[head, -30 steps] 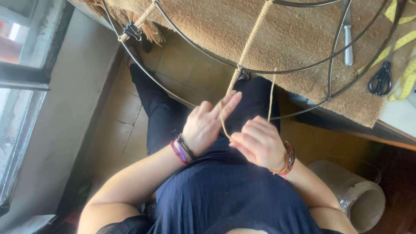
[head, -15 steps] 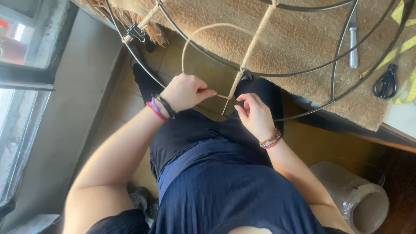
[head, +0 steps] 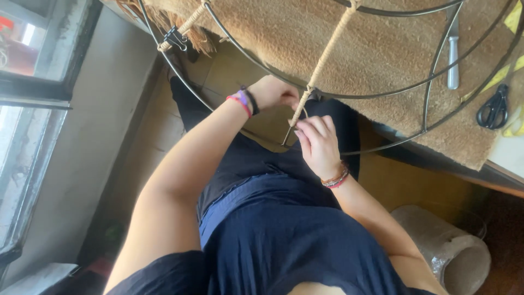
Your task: Wrapping and knotting rope around a metal frame to create a decorative furniture item
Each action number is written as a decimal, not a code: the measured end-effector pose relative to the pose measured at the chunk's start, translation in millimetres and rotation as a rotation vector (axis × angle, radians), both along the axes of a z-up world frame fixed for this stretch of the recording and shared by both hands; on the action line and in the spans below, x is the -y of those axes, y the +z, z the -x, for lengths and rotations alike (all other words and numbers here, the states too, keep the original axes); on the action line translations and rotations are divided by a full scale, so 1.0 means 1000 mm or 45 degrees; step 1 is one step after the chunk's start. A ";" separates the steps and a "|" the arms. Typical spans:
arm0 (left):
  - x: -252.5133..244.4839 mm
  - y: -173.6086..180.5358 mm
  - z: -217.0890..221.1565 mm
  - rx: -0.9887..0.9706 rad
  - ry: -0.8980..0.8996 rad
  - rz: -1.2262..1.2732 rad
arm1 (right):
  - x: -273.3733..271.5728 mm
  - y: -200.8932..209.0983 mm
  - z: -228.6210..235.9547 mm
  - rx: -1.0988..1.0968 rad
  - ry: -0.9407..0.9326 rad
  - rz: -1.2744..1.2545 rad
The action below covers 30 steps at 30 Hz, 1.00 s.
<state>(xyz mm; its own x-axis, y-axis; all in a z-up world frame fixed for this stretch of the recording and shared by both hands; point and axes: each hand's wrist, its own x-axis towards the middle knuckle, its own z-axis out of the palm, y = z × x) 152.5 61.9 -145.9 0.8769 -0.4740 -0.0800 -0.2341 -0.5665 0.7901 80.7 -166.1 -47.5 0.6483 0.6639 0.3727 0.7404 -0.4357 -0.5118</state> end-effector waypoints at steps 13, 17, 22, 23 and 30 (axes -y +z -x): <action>0.058 0.151 0.167 0.524 0.217 0.429 | 0.015 0.071 0.042 0.168 0.231 -0.249; 0.065 0.154 0.170 0.904 0.374 -0.179 | 0.025 0.082 0.048 0.326 0.299 -0.165; 0.057 0.133 0.162 1.038 0.573 -0.853 | 0.027 0.091 0.038 0.283 0.328 -0.246; 0.047 0.123 0.155 0.942 0.525 -0.780 | 0.025 0.093 0.033 0.193 0.270 -0.293; -0.004 0.141 0.115 -0.176 0.311 -0.221 | 0.009 0.016 0.007 -0.303 -0.083 -0.126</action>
<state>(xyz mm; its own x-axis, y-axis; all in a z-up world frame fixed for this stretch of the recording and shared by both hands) 37.4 65.6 -5.1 0.9382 -0.2198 -0.2674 0.0281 -0.7216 0.6918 73.4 -174.7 -31.9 0.7657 0.5858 0.2657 0.5660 -0.4174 -0.7109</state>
